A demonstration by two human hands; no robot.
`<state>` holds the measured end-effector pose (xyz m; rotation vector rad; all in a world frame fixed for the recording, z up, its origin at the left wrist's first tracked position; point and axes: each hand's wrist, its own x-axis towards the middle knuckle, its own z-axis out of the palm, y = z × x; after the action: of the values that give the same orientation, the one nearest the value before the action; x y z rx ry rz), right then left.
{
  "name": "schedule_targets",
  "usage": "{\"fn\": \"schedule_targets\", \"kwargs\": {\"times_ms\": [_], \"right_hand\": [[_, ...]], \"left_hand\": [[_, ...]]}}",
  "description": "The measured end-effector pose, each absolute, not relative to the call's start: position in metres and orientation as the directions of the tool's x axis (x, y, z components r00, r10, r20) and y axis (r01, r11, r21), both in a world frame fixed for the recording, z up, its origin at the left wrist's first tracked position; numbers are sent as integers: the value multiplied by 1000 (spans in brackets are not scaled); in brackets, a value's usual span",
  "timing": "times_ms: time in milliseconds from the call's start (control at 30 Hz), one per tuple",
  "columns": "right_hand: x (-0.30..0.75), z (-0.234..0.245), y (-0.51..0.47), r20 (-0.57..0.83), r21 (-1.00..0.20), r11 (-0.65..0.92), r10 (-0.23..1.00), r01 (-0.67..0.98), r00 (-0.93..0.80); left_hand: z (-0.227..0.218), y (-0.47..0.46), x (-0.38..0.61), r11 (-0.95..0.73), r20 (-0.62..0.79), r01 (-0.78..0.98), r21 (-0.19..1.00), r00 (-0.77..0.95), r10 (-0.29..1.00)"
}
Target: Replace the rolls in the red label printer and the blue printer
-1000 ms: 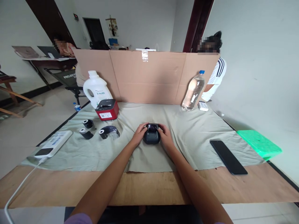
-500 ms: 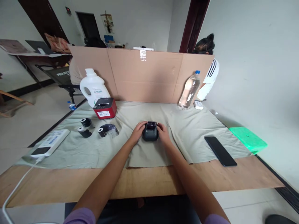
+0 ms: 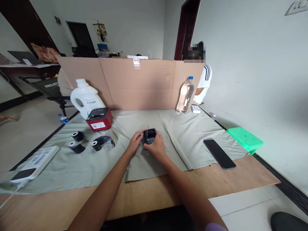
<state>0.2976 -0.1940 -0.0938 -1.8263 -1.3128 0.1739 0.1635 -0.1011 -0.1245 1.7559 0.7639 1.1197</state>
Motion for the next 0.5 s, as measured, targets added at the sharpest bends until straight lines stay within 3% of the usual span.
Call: {"fn": "schedule_targets", "kwargs": {"times_ms": [100,267,500], "right_hand": [[343,-83,-188,342,-715,-74,831,696,439],[449,-69,-151,312,-681,-278,727,677,612],[540,-81,-100,259,-651,-422,658,632,707]], "left_hand": [[-125,-103,163,-388,328,65,919,419,847],[-121,-105,163,-359,289,92,929,426,857],[-116,-110,161,-302,205,153,941,451,869]]}}
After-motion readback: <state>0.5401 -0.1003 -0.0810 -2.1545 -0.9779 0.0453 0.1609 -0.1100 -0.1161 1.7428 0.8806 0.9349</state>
